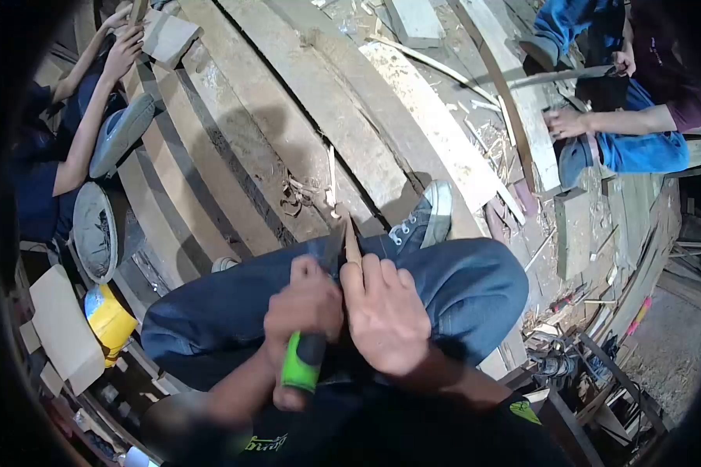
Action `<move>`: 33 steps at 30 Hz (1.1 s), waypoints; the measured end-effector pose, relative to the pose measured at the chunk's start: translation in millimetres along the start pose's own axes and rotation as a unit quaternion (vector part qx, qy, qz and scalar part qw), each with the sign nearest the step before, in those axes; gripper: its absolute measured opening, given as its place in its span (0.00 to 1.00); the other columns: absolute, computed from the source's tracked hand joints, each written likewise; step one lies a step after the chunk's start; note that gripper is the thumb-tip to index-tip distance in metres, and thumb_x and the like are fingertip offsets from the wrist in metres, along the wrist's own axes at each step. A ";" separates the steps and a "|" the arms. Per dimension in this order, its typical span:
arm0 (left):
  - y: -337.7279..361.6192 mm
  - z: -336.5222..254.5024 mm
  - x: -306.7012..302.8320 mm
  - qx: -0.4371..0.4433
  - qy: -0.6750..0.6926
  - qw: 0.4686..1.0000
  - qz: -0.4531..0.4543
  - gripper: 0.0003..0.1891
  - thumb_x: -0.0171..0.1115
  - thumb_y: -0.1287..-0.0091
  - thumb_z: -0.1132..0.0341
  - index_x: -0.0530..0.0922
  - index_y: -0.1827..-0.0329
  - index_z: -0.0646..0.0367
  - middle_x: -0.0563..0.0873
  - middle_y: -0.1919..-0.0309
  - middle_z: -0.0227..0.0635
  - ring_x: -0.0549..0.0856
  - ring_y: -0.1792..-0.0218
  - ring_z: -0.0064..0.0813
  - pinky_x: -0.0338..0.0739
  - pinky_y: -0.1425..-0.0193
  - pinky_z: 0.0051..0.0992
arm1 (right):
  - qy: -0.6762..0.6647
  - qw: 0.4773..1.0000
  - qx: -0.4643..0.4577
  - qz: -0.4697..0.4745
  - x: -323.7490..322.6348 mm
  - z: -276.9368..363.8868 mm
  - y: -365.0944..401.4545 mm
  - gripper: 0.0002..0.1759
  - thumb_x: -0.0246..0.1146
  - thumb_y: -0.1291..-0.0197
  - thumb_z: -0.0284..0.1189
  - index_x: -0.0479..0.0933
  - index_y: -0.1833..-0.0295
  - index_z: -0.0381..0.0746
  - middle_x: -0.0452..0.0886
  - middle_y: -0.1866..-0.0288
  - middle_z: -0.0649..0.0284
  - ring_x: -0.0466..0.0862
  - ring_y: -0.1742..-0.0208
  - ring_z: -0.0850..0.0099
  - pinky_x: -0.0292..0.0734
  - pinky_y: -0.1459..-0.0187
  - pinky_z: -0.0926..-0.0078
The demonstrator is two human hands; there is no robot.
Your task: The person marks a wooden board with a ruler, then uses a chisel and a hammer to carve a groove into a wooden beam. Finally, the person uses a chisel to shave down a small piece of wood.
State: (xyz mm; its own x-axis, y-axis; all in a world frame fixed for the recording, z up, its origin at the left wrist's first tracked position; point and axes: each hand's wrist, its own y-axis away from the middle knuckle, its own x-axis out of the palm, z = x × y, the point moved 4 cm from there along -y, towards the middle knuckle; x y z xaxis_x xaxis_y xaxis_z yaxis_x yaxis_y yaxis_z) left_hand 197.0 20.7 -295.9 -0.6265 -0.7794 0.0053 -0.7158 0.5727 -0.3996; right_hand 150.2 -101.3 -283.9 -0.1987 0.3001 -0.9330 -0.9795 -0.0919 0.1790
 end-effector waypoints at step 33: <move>2.9 31.6 -16.0 -0.111 0.036 0.984 -0.137 0.43 0.53 0.41 0.18 0.75 0.72 0.59 0.78 0.75 0.33 0.79 0.70 0.36 0.68 0.52 0.35 | -0.056 0.998 0.021 -0.003 -2.6 -3.5 -1.8 0.08 0.58 0.38 0.27 0.73 0.54 0.40 0.72 0.61 0.58 0.78 0.58 0.61 0.71 0.55 0.63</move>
State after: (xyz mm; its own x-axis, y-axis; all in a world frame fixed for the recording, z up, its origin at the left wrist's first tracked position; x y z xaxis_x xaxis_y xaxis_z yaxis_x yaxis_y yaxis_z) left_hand 214.7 26.8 -326.1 -0.4156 -0.8964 0.1539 -0.9053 0.3914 -0.1647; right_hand 152.6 -105.2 -282.9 -0.1920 0.4052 -0.8938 -0.9809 -0.0512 0.1875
